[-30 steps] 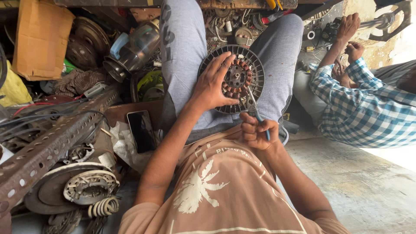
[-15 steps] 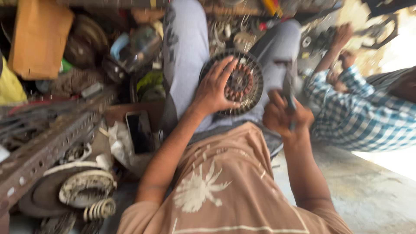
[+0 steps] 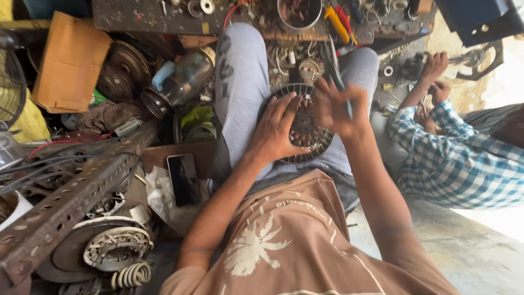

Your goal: The person sits on the floor and uses pliers to pull copper wire coils out of a motor stator held on their lap. They systematically remove the coils one by one, then switch to a different tool to continue the extraction process.

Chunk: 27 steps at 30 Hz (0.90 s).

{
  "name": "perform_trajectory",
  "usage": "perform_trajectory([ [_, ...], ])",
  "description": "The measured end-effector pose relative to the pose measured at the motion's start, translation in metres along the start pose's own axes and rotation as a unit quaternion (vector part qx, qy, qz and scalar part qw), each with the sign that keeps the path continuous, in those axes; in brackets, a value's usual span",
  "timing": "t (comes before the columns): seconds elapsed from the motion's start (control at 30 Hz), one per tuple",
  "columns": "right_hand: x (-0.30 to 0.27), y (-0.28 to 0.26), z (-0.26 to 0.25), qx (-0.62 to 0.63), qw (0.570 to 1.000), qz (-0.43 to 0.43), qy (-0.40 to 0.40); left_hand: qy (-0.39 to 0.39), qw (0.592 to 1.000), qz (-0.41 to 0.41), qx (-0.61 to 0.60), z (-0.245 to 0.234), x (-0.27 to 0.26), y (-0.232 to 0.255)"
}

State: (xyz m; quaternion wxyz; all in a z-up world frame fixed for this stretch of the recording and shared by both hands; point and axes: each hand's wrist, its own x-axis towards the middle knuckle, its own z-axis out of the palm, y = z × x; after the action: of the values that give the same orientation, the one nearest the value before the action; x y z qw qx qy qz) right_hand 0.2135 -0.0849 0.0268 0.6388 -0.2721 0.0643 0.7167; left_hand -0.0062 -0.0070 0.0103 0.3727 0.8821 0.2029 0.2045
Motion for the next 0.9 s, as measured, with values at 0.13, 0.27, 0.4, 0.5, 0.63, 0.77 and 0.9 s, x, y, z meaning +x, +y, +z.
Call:
perform_trajectory([
  [0.13,-0.091,0.043,-0.026,-0.025,0.997,0.038,-0.060,-0.052,0.996,0.041,0.055,-0.022,0.014,-0.005],
  [0.27,-0.138,0.077,-0.049,-0.016,0.991,0.121,-0.062,-0.129,0.985,0.108,0.024,-0.020,0.038,-0.017],
  [0.4,-0.148,0.100,-0.062,-0.040,0.988,0.147,-0.037,-0.094,0.995,0.044,0.011,-0.002,0.022,-0.017],
  [0.5,-0.143,0.101,-0.064,-0.070,0.984,0.158,-0.033,-0.065,0.997,0.045,0.004,0.005,0.016,-0.013],
  [0.63,-0.139,0.104,-0.062,-0.073,0.985,0.154,-0.021,-0.053,0.997,0.060,-0.008,0.001,0.011,-0.015],
  [0.77,-0.135,0.101,-0.062,-0.078,0.982,0.171,-0.010,-0.056,0.994,0.058,-0.070,-0.005,0.011,-0.019],
  [0.9,-0.126,0.101,-0.070,-0.163,0.976,0.143,0.027,-0.058,0.995,0.049,-0.070,0.001,0.009,-0.022],
])
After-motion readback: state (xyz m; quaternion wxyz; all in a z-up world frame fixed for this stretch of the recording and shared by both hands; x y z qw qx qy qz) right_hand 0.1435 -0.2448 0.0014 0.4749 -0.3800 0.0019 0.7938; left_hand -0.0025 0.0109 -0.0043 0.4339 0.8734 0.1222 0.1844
